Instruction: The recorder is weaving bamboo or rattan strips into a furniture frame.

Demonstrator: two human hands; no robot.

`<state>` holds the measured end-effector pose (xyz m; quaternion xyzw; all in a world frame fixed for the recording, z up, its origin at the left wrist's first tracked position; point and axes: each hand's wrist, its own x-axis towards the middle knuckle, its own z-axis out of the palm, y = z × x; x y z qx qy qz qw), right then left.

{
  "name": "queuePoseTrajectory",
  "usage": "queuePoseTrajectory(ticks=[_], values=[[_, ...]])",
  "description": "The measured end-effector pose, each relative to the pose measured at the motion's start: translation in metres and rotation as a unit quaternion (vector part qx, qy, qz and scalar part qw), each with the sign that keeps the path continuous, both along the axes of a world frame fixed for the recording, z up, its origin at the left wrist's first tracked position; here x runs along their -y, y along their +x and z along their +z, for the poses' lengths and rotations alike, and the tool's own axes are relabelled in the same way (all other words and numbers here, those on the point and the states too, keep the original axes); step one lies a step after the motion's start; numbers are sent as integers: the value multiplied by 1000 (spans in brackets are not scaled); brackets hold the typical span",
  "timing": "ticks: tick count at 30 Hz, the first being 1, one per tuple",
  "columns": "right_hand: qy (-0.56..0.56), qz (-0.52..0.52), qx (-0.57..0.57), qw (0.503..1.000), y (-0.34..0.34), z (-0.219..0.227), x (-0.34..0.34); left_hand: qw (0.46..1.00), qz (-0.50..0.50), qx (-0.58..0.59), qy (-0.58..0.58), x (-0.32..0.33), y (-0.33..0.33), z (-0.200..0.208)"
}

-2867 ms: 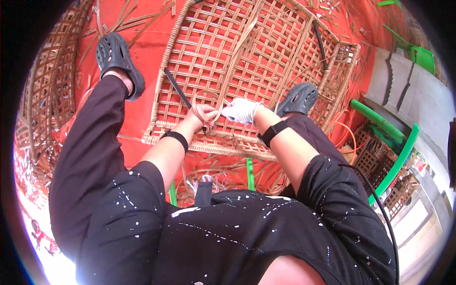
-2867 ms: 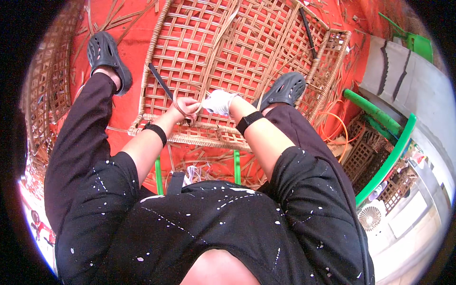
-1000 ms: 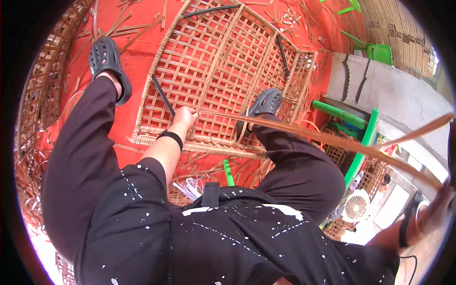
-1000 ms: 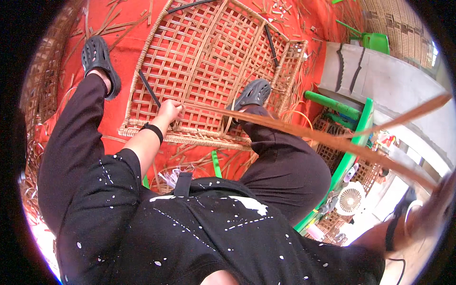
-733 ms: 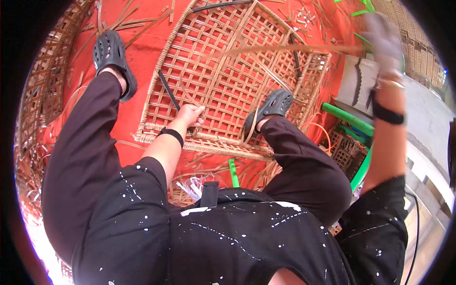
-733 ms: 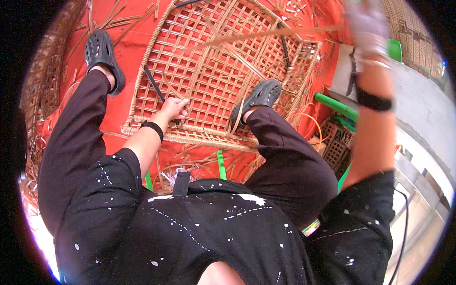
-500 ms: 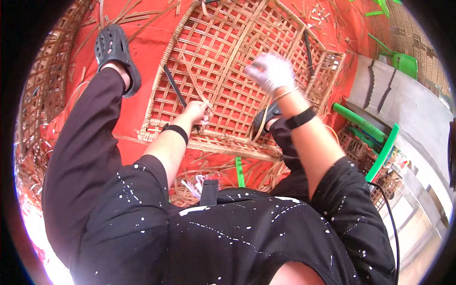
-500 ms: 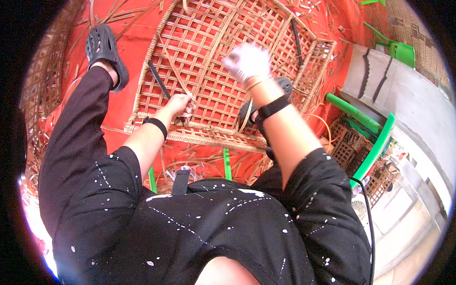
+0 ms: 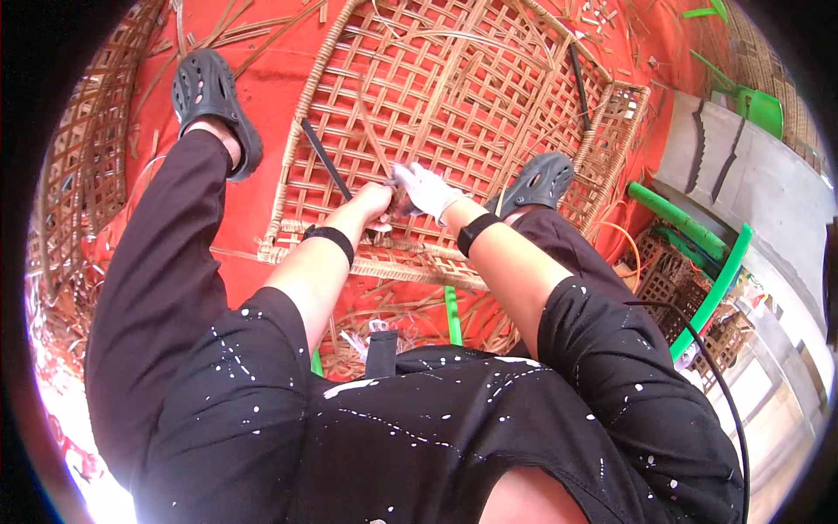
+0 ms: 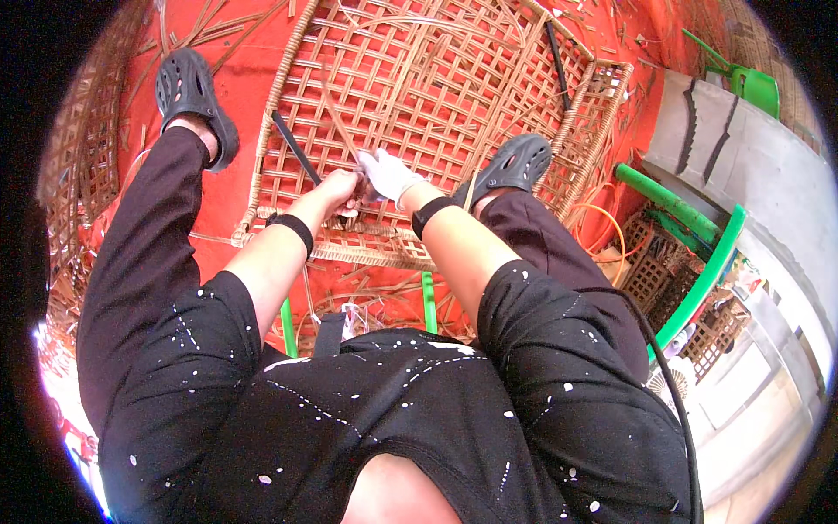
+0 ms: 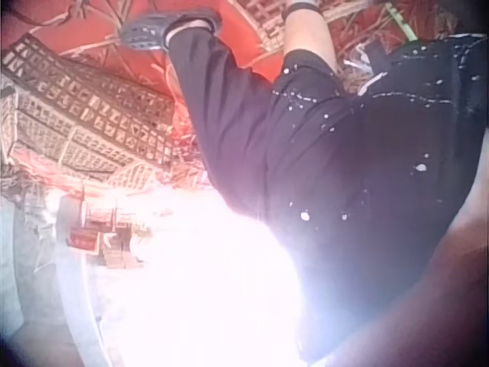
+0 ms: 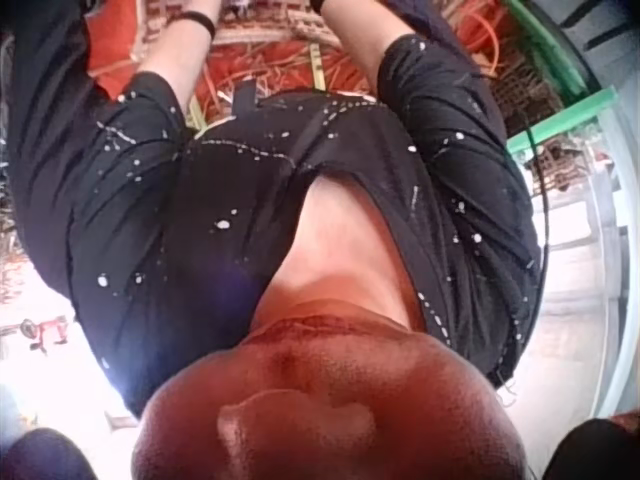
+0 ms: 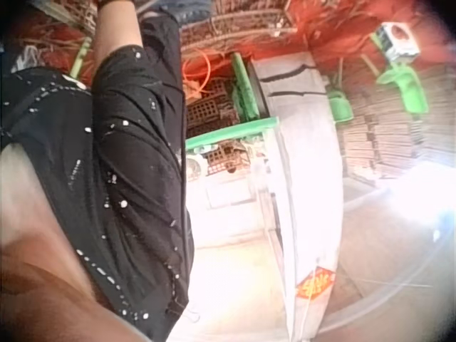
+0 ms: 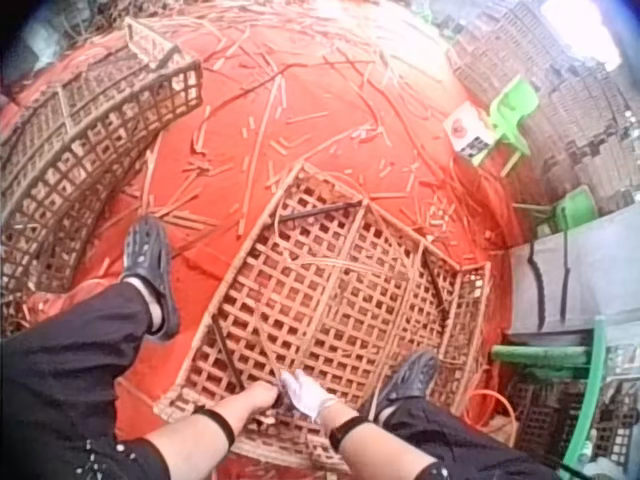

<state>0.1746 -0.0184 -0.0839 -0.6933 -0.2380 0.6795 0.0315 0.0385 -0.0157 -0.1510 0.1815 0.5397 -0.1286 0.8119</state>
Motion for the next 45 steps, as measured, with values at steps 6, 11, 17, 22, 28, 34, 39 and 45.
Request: queuePoseTrajectory(ticks=[6, 11, 17, 22, 28, 34, 39, 45], values=[[107, 405, 107, 902, 25, 6, 26, 995, -33, 97, 4, -6, -2, 5], [76, 225, 104, 966, 21, 24, 8, 984, 52, 146, 85, -8, -4, 1], [95, -210, -45, 972, 13, 127, -84, 977, 41, 170, 119, -3, -14, -1], [353, -120, -117, 921, 36, 280, -140, 962, 2, 119, 245, -3, 12, 14], [608, 56, 302, 732, 62, 172, -142, 983, 68, 77, 153, -3, 0, -4], [-94, 6, 80, 992, 40, 34, -31, 994, 109, 15, -23, -9, 3, -7], [43, -155, -95, 982, 29, 6, -5, 994, 52, -92, 6, -20, 28, 12], [126, 305, 114, 937, 22, 3, 1, 999, 31, -18, -2, -17, 22, 15]])
